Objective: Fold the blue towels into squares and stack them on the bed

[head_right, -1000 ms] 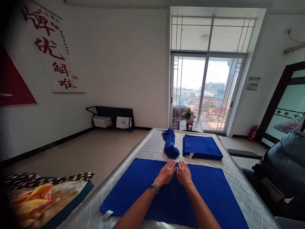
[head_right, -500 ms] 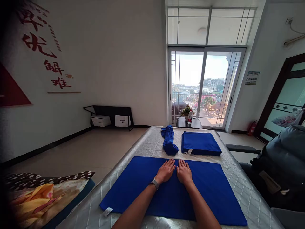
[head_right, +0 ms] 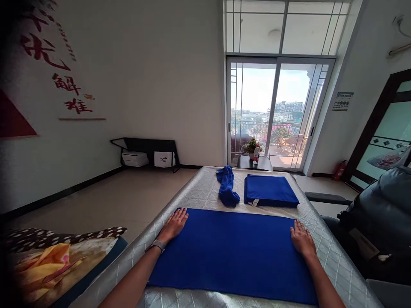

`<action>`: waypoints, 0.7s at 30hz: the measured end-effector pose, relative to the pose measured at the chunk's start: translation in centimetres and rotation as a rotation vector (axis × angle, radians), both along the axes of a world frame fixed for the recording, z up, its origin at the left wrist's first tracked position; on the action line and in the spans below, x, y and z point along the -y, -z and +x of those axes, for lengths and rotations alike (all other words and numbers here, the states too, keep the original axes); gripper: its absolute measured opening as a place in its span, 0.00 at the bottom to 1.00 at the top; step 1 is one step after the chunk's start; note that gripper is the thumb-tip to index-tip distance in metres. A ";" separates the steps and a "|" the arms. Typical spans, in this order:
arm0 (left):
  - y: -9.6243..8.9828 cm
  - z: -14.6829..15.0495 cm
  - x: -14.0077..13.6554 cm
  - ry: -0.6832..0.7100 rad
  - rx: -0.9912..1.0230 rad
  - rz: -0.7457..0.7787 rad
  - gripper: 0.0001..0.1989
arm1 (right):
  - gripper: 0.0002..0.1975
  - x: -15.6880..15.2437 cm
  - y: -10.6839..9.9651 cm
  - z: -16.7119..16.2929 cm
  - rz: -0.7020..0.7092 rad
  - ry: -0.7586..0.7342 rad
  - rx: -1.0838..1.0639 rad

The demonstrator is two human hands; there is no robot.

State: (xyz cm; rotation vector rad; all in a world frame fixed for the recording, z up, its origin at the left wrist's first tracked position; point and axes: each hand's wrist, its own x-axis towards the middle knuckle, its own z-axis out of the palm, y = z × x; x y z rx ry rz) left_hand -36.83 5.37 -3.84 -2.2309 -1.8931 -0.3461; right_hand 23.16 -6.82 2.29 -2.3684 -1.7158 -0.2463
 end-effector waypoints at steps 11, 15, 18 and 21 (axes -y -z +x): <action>-0.8 0.7 -0.1 -0.047 0.040 -0.026 0.29 | 0.28 -0.9 1.2 2.4 -0.085 0.017 0.010; -2.2 4.5 1.4 -0.019 0.065 0.049 0.30 | 0.31 -0.8 0.7 -1.0 -0.042 -0.002 0.049; -2.9 10.9 3.9 0.175 0.097 0.122 0.28 | 0.31 -0.1 0.2 -7.7 -0.023 -0.180 0.013; -3.0 18.0 6.9 0.401 0.102 0.120 0.27 | 0.32 0.7 0.1 -15.5 -0.106 -0.389 -0.077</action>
